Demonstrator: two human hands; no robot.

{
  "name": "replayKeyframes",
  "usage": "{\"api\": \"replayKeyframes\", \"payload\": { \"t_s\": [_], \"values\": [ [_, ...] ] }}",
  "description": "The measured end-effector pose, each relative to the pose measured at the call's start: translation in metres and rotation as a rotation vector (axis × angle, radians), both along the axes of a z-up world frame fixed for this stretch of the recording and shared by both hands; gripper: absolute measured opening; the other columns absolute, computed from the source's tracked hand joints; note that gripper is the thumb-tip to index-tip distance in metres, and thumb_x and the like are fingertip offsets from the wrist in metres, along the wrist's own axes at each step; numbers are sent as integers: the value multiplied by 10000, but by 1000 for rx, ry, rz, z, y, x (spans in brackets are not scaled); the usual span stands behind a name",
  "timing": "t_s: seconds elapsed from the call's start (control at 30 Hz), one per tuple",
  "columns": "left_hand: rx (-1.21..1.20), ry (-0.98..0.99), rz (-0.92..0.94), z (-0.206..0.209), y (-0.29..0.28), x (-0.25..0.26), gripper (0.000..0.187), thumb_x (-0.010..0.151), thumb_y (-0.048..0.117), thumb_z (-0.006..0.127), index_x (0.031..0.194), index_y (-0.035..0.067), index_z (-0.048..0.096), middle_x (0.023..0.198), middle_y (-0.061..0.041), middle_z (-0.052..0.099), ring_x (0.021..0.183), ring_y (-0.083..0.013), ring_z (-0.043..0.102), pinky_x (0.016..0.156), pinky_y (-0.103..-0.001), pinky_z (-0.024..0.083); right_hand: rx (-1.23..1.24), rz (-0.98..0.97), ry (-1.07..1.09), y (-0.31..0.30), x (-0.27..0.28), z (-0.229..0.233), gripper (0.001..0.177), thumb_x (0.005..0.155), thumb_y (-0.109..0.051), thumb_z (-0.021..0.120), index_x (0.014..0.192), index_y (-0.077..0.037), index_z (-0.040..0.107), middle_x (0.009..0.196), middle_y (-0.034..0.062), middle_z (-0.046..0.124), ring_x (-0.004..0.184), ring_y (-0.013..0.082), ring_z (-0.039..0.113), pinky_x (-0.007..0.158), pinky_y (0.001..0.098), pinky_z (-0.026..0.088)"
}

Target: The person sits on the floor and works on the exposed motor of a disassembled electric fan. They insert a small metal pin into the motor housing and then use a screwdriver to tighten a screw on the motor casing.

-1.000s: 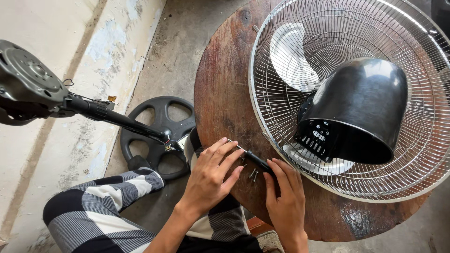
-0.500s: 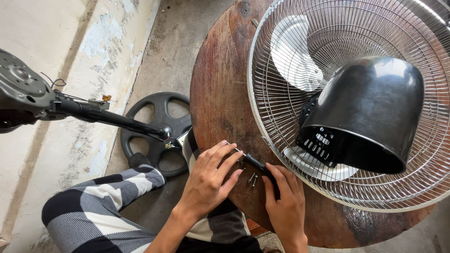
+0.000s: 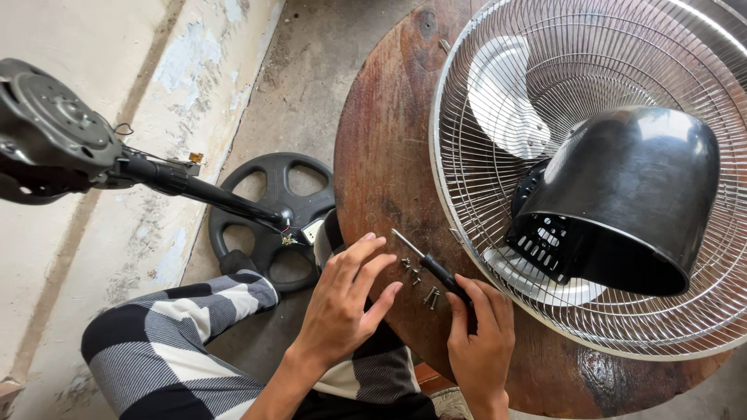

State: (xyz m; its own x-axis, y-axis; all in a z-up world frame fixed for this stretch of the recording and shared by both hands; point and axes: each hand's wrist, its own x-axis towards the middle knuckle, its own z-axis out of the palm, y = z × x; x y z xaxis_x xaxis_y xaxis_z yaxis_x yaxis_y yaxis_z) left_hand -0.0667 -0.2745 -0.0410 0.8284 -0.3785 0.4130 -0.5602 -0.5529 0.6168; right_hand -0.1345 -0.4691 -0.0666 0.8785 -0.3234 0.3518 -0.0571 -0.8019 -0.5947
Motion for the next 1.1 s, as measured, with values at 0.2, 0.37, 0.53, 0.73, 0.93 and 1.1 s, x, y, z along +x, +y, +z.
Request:
{"api": "replayKeyframes", "payload": {
  "t_s": [0.2,0.37,0.53,0.73,0.93,1.1],
  "values": [
    [-108,-32,69,17,12,-17,253,916,215,768,1096,66,672,1217,-78,619,1243,-281,597,1015,-415,482,209,7,-15,26,-3,29,251,881,-66,757,1129,-48,725,1088,58,686,927,171,678,763,294,546],
    [-199,4,119,31,31,-28,285,921,184,755,1154,34,684,1178,-81,636,1137,-268,618,987,-399,499,316,151,-73,53,-3,45,274,870,-11,748,1142,-9,716,1088,75,696,935,170,670,800,278,536],
    [-286,45,206,35,55,-40,281,946,190,747,1142,4,669,1170,-84,640,1080,-252,626,942,-374,525,505,287,-45,86,-4,48,296,870,21,742,1164,12,716,1107,84,683,863,145,622,764,261,524],
    [-434,86,311,41,91,-57,239,957,174,730,1126,6,706,1138,-79,656,1043,-229,644,891,-352,546,629,509,18,125,1,48,302,881,36,726,1182,38,699,1115,85,672,966,134,623,865,244,501],
    [-592,122,447,48,131,-70,179,946,169,741,1060,34,714,1077,-65,713,953,-194,664,807,-317,539,684,686,92,174,8,57,296,901,12,718,1195,34,689,1107,95,662,991,155,618,893,260,500],
    [-668,191,496,57,170,-71,224,988,164,658,1152,11,649,1115,-89,724,999,-193,732,875,-312,575,560,815,102,210,25,70,321,878,-38,740,1193,10,694,1098,79,703,930,153,650,844,267,525]
  ]
}}
